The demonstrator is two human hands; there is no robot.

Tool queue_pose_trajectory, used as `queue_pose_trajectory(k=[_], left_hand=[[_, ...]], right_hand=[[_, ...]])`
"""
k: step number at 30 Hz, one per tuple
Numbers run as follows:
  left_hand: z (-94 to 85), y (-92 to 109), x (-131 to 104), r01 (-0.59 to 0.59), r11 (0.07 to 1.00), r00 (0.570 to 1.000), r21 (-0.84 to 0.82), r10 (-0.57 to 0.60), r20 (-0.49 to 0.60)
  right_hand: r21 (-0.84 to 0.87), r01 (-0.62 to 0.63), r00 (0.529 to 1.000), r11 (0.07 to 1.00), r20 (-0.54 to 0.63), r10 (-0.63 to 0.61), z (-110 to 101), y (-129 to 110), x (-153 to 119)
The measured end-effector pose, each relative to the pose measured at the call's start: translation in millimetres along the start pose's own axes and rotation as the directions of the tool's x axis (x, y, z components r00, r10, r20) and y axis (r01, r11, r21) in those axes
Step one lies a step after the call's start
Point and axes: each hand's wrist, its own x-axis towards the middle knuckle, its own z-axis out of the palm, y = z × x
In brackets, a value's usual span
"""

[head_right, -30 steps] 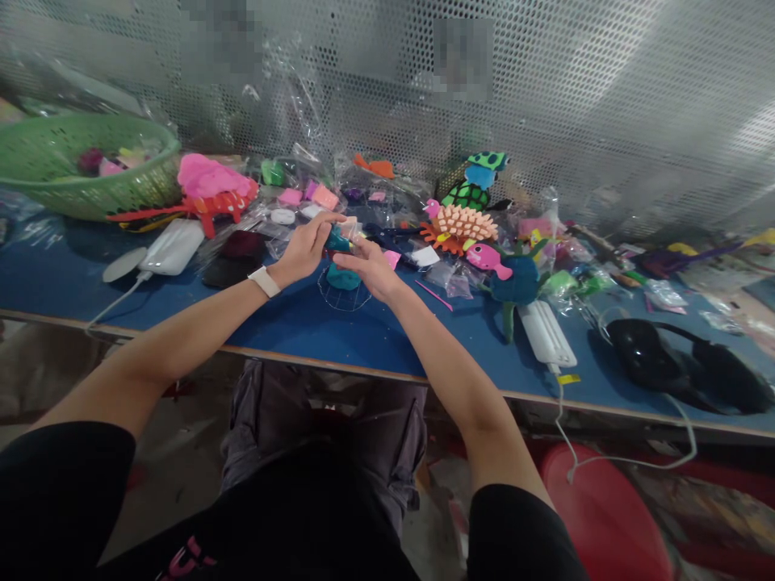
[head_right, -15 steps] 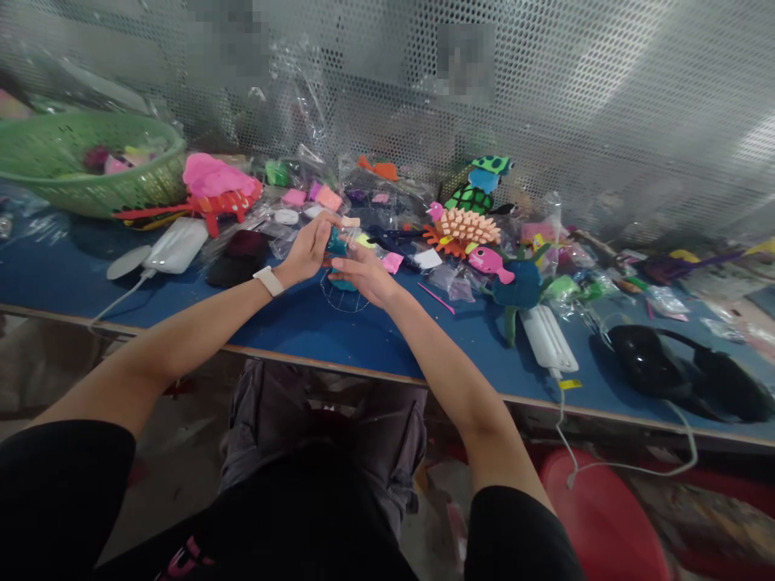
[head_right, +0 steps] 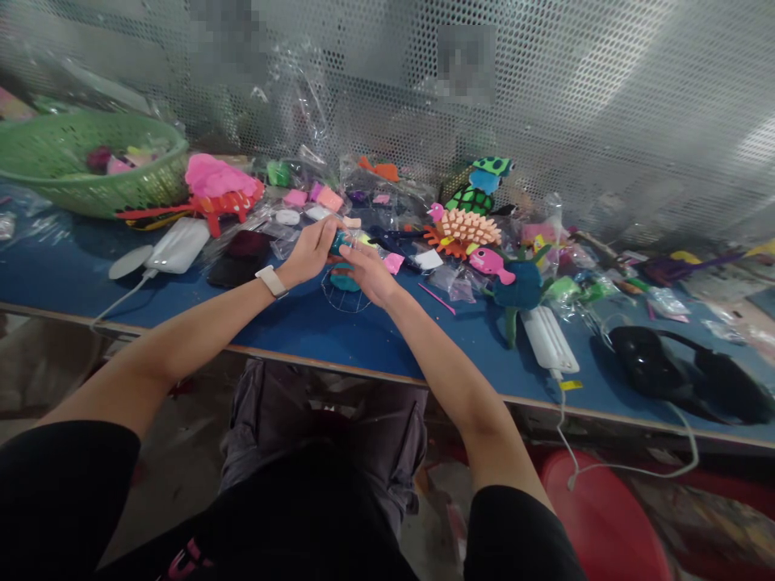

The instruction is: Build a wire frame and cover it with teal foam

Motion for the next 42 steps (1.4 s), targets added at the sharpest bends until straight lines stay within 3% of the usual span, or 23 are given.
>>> queue_pose_trajectory(k=[4, 8, 14, 21, 30, 42], left_hand=[[-1.0, 4, 2, 0.004, 1.000, 1.000, 0.016, -0.004, -0.008], [-1.3, 4, 2, -0.001, 1.000, 1.000, 0.006, 0.001, -0.008], [0.8, 0, 4, -0.025, 0.997, 0.999, -0.079, 0.023, -0.023], [-3.8, -7, 9, -0.085, 0.995, 0.993, 0.046, 0.088, -0.079], [-9.4, -13, 12, -0.058, 0.993, 0.995, 0.107, 0.067, -0.077], [-10.1, -12, 11, -0.073, 0.985, 0.996, 0.155, 0.079, -0.033]], right_hand=[[-0.082, 0.049, 0.997, 0.995, -0.055, -0.054, -3, 5, 5], [-0.158, 0.066, 0.998, 0.985, -0.009, -0.069, -3, 7, 7], [-0.051, 0.042, 0.990, 0.998, -0.130, -0.049, 5, -3, 0], [-0.056, 0.068, 0.979, 0.996, -0.189, -0.078, 1, -5, 3], [-0.240, 0.194, 0.959, 0.951, -0.160, -0.236, -14, 1, 7], [-0.416, 0.187, 0.891, 0.890, -0.309, -0.332, -14, 1, 7]])
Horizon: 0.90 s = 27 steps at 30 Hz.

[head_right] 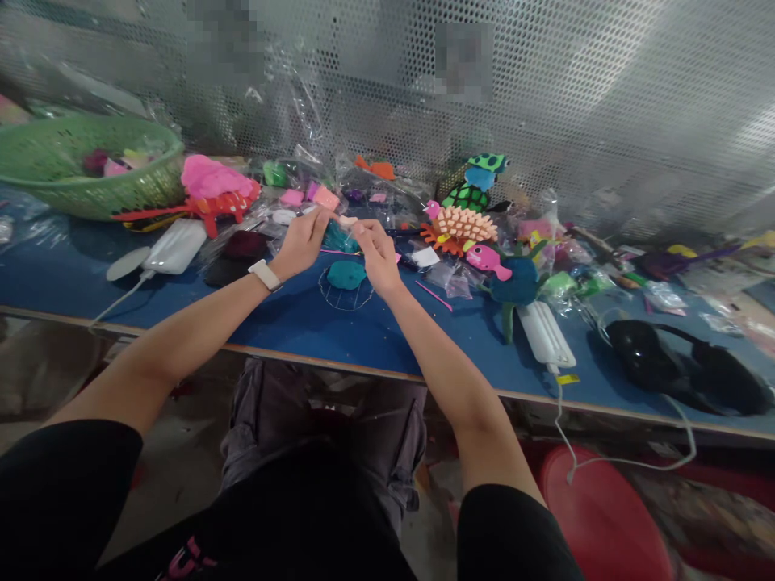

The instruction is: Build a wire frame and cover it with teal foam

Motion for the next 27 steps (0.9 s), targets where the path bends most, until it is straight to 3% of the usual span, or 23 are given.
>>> queue_pose_trajectory(k=[8, 14, 20, 27], left_hand=[[0.2, 1, -3, 0.009, 1.000, 1.000, 0.010, -0.009, -0.023], [-4.1, -21, 1, 0.050, 0.999, 0.996, -0.014, -0.051, -0.069], [0.0, -43, 6, 0.075, 0.996, 0.989, -0.056, -0.082, -0.122], [-1.2, -45, 6, 0.096, 0.995, 0.991, -0.033, -0.099, -0.093]], right_hand=[[-0.086, -0.021, 0.996, 0.996, -0.086, 0.013, -10, 5, 7], [0.051, -0.045, 0.975, 0.998, -0.215, 0.055, -25, 7, 17], [0.131, -0.085, 0.990, 0.988, -0.103, 0.099, -29, -4, 20], [0.213, -0.087, 0.995, 0.973, -0.025, 0.094, -29, -6, 13]])
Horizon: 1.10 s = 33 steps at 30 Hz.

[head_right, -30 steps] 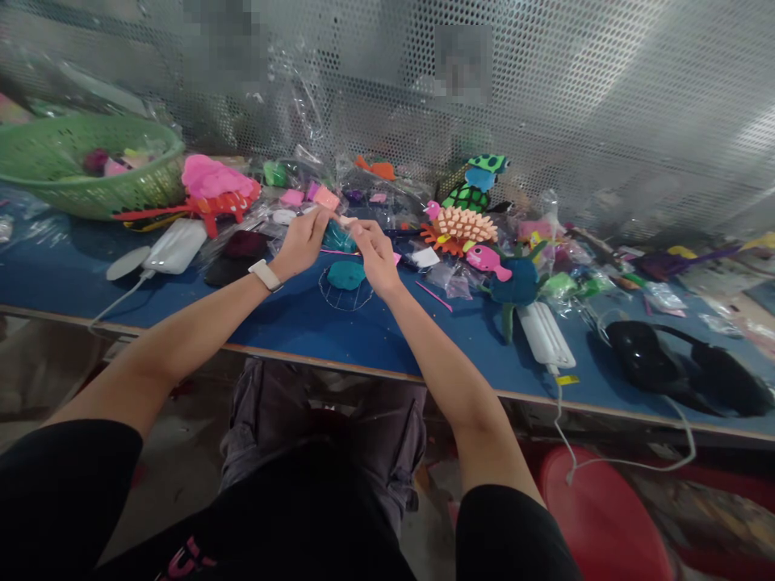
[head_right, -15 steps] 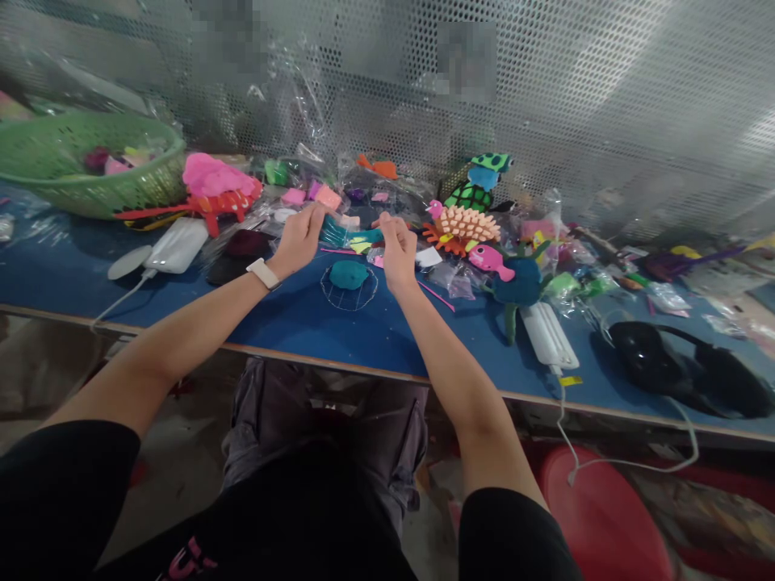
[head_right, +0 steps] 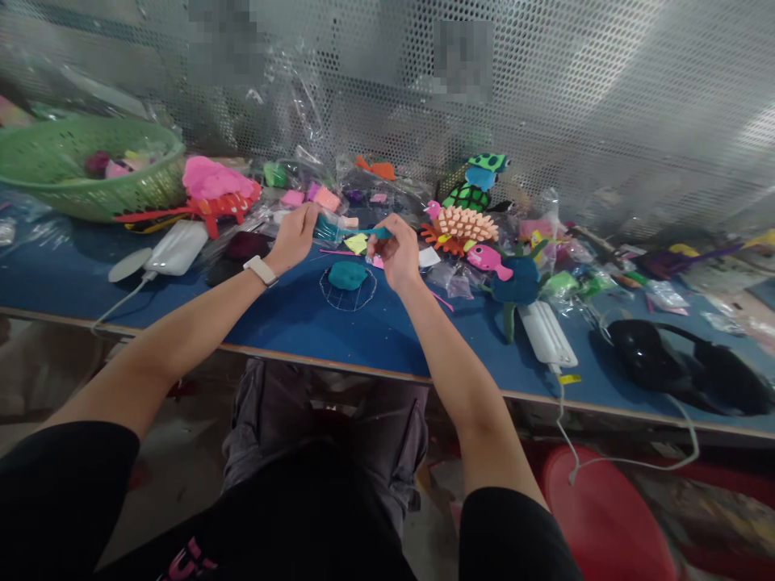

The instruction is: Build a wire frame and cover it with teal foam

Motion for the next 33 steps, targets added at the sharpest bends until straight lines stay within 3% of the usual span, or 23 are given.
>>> queue_pose_trajectory(k=[6, 15, 33], left_hand=[[1.0, 4, -1, -0.007, 1.000, 1.000, 0.002, 0.007, -0.001], [-1.1, 0, 1, 0.015, 1.000, 1.000, -0.006, -0.015, 0.006], [-2.4, 2, 1, -0.012, 1.000, 1.000, -0.023, 0.011, -0.018]], right_hand=[[0.101, -0.038, 0.999, 0.994, 0.009, 0.038, -1, 6, 1], [-0.068, 0.031, 0.997, 0.997, 0.066, -0.026, 0, 8, -3], [-0.098, 0.088, 0.995, 0.991, 0.045, -0.084, 8, -3, -10]])
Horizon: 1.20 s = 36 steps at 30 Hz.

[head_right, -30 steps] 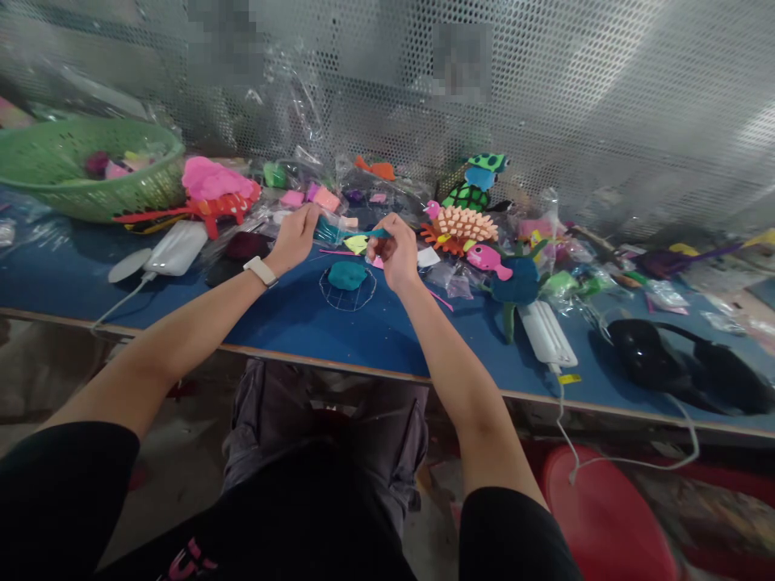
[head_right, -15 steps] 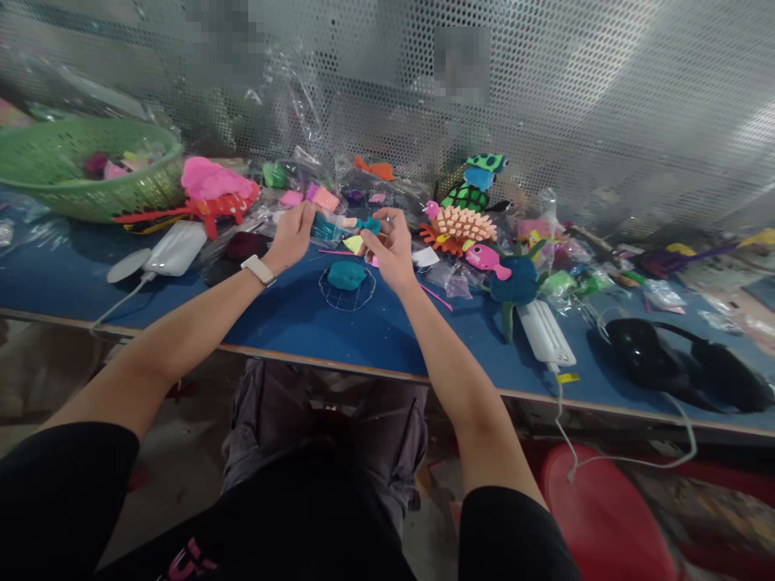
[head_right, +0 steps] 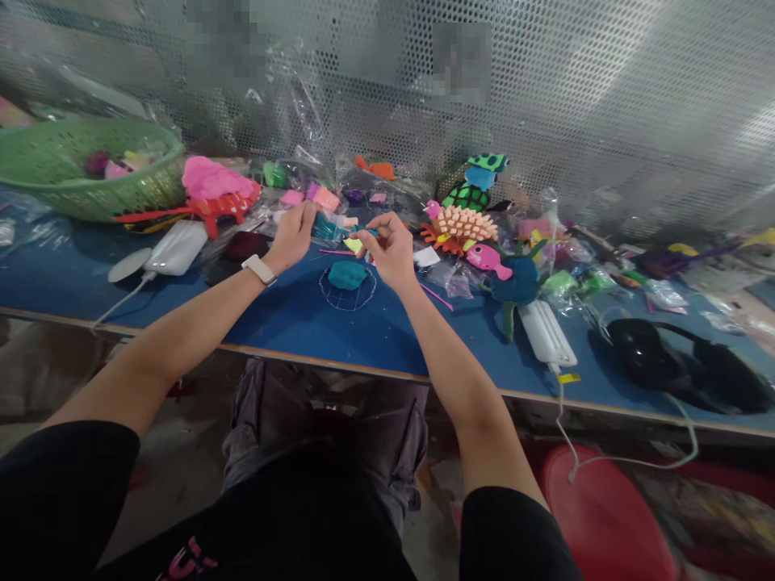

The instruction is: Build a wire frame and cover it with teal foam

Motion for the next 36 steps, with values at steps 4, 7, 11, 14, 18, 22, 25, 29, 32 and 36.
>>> queue_pose_trajectory(k=[4, 7, 11, 14, 18, 22, 25, 29, 32, 36], left_hand=[[0.8, 0, -1, -0.006, 1.000, 1.000, 0.002, 0.006, 0.004], [1.6, -2, -2, -0.004, 1.000, 1.000, 0.010, 0.004, 0.008], [3.3, -5, -2, 0.002, 1.000, 1.000, 0.016, -0.002, 0.009], [4.4, -6, -2, -0.002, 1.000, 1.000, 0.003, 0.002, 0.011], [3.9, -7, -2, 0.006, 1.000, 1.000, -0.001, -0.006, 0.018], [2.3, -8, -2, 0.004, 1.000, 1.000, 0.012, -0.004, 0.025], [2.6, -7, -2, 0.002, 1.000, 1.000, -0.001, -0.002, 0.020], [4.3, -6, -2, 0.004, 1.000, 1.000, -0.027, -0.003, 0.008], [5.0, -7, -2, 0.008, 0.999, 1.000, -0.054, -0.008, 0.000], [5.0, -7, -1, 0.009, 0.997, 1.000, -0.077, -0.009, -0.003]], right_hand=[[-0.034, -0.001, 0.999, 0.999, -0.032, 0.000, 1, 2, -4], [-0.082, 0.015, 0.999, 0.997, -0.046, -0.019, 0, 3, -8], [-0.233, 0.103, 0.989, 0.967, -0.084, -0.125, -3, -1, -13], [-0.315, 0.157, 0.973, 0.936, -0.115, -0.202, -2, -4, -14], [-0.311, 0.160, 0.974, 0.937, -0.107, -0.202, 1, -4, -14], [-0.351, 0.150, 0.978, 0.924, -0.087, -0.192, -1, -2, -13], [-0.447, 0.201, 0.968, 0.872, -0.043, -0.245, -4, -6, -13], [-0.501, 0.294, 0.944, 0.814, 0.022, -0.328, -2, -11, -13], [-0.487, 0.317, 0.939, 0.814, 0.040, -0.342, -1, -10, -13], [-0.367, 0.245, 0.967, 0.897, 0.027, -0.253, -1, 2, -12]])
